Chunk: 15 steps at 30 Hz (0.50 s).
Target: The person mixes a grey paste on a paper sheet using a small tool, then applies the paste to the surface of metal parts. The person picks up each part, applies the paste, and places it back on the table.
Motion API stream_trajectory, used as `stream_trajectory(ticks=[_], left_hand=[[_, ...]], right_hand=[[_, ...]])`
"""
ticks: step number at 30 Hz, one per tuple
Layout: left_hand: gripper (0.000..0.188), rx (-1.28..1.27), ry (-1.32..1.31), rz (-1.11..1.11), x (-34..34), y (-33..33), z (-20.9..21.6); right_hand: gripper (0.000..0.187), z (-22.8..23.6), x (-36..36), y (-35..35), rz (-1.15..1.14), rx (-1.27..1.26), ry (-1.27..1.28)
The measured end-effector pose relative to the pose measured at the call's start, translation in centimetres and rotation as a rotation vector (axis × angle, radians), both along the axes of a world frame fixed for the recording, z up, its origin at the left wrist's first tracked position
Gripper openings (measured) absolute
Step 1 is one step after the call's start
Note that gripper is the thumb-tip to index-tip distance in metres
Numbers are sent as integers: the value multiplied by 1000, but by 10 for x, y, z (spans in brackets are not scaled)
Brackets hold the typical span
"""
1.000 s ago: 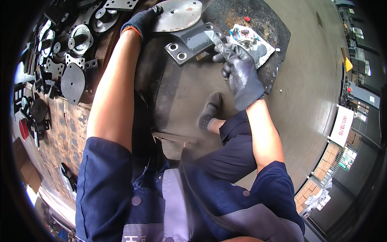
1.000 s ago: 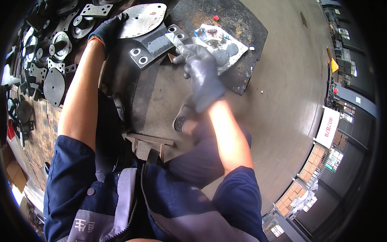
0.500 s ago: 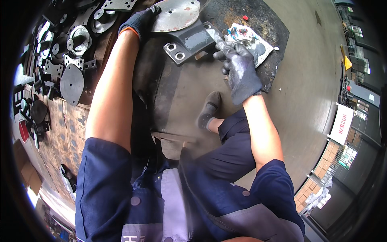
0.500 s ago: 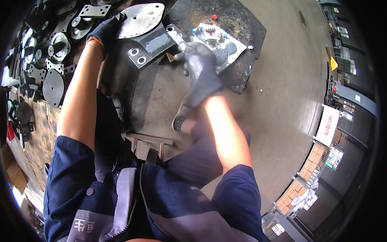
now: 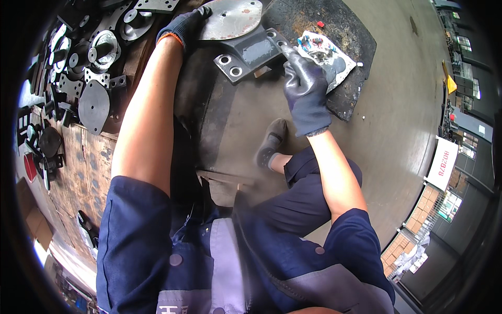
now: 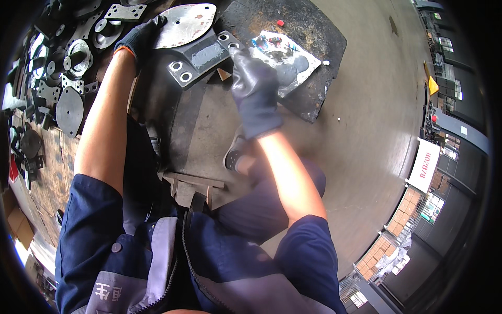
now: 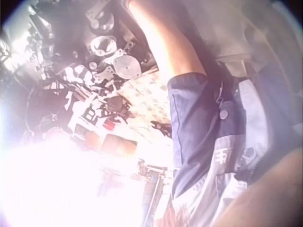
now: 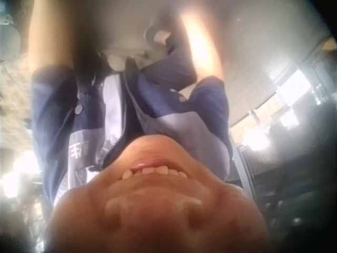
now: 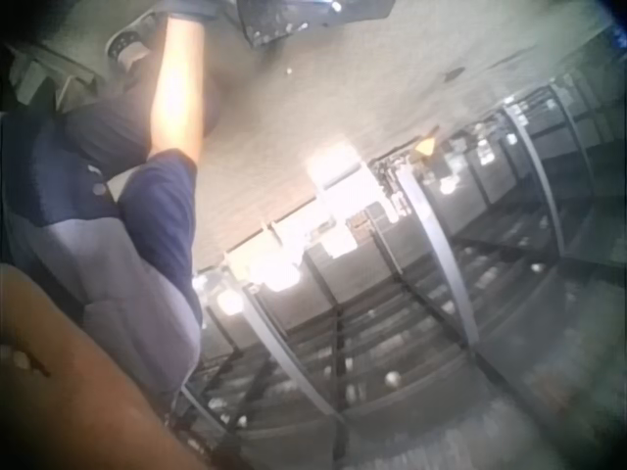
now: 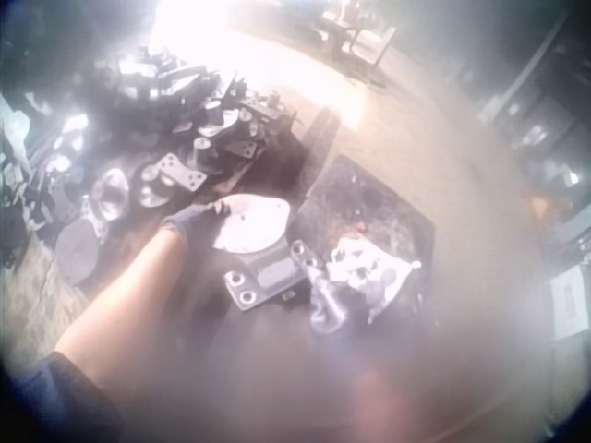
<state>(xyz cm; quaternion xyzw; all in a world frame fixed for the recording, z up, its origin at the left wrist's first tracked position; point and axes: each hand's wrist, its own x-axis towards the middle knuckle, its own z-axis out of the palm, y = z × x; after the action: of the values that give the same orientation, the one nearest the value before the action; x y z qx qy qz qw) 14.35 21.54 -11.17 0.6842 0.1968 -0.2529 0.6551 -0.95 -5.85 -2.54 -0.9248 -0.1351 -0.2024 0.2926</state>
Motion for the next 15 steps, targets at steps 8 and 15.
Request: stream_trajectory(ticks=[8,15], left_hand=[[43,-95,65,74,-17,-15,42],[41,-61,0,0,-12,-10,24]], right_hand=[[13,-5,-1,0,-68,-118,135],[19,0,1,-8,-40,-383,97]])
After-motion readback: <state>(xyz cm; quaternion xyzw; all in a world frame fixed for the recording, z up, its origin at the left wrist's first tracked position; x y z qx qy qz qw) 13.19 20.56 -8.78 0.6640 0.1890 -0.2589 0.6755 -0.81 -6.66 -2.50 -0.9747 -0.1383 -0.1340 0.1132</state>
